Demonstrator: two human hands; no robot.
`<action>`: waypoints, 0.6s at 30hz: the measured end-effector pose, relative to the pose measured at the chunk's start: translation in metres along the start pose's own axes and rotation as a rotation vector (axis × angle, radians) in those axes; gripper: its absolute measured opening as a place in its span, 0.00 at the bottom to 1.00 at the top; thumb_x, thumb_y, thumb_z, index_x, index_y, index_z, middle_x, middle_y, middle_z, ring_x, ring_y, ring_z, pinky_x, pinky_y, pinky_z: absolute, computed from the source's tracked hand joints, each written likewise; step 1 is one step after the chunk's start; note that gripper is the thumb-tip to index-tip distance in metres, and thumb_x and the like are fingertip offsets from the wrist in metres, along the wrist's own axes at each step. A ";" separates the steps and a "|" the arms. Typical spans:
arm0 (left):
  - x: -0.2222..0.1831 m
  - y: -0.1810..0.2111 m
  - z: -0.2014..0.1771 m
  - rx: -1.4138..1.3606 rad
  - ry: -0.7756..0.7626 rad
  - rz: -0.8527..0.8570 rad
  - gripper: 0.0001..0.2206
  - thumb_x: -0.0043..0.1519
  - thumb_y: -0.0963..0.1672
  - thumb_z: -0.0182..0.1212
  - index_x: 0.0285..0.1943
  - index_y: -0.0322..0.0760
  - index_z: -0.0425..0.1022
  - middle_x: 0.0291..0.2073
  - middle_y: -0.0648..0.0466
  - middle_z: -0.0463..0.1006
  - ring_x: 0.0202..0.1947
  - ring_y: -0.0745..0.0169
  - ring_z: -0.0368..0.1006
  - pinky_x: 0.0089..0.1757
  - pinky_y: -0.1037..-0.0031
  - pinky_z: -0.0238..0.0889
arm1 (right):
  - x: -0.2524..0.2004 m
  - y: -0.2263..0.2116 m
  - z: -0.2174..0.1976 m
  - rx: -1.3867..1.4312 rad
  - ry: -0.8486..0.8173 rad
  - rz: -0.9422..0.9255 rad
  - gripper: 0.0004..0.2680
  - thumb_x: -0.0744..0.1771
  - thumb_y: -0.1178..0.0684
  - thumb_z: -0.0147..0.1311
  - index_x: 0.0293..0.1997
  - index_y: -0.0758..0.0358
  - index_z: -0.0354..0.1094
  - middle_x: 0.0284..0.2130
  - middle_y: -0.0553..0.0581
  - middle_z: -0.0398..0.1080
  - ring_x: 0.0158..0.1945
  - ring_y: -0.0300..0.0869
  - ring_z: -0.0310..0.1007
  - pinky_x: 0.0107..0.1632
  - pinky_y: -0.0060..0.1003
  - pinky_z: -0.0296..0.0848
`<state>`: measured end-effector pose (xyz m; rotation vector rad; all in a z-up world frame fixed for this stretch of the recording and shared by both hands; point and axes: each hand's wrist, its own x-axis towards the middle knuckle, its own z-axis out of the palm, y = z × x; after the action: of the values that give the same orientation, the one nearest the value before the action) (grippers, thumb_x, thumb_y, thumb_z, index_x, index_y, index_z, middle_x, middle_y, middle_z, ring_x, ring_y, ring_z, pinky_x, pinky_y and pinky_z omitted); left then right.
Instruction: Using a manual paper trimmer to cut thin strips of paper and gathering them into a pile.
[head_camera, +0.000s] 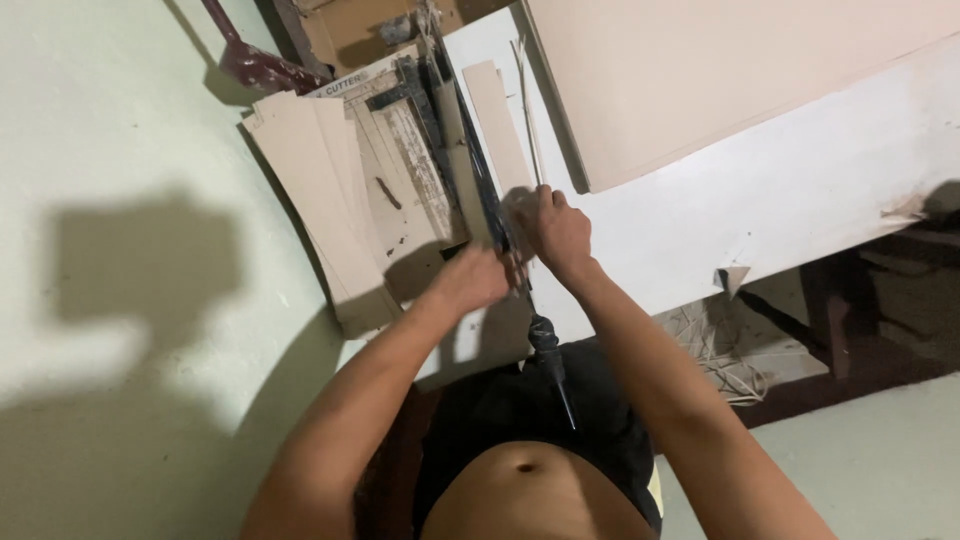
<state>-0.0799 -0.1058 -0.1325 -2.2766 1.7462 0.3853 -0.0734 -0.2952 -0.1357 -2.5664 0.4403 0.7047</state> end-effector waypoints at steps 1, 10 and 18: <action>-0.012 0.001 -0.006 -0.096 0.023 0.036 0.06 0.66 0.47 0.52 0.37 0.53 0.74 0.40 0.61 0.74 0.39 0.60 0.69 0.38 0.66 0.57 | 0.004 -0.006 -0.001 -0.129 -0.048 0.017 0.17 0.70 0.36 0.51 0.57 0.56 0.58 0.44 0.60 0.72 0.39 0.58 0.81 0.41 0.52 0.81; -0.095 -0.015 -0.096 0.055 -0.632 0.116 0.03 0.57 0.39 0.57 0.38 0.34 0.74 0.32 0.43 0.72 0.22 0.48 0.61 0.23 0.60 0.52 | 0.013 -0.028 0.006 -0.184 -0.091 0.113 0.22 0.68 0.43 0.60 0.58 0.71 0.57 0.47 0.61 0.61 0.36 0.61 0.81 0.37 0.54 0.82; -0.125 -0.058 -0.052 0.080 -0.588 -0.093 0.06 0.61 0.40 0.56 0.42 0.46 0.76 0.35 0.53 0.75 0.29 0.53 0.71 0.29 0.55 0.61 | 0.013 -0.014 0.014 -0.077 -0.044 0.124 0.22 0.67 0.41 0.62 0.56 0.63 0.51 0.45 0.62 0.64 0.39 0.62 0.81 0.41 0.57 0.81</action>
<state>-0.0519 0.0036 -0.0380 -1.9106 1.3235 0.8456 -0.0629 -0.2789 -0.1489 -2.6067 0.5729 0.8352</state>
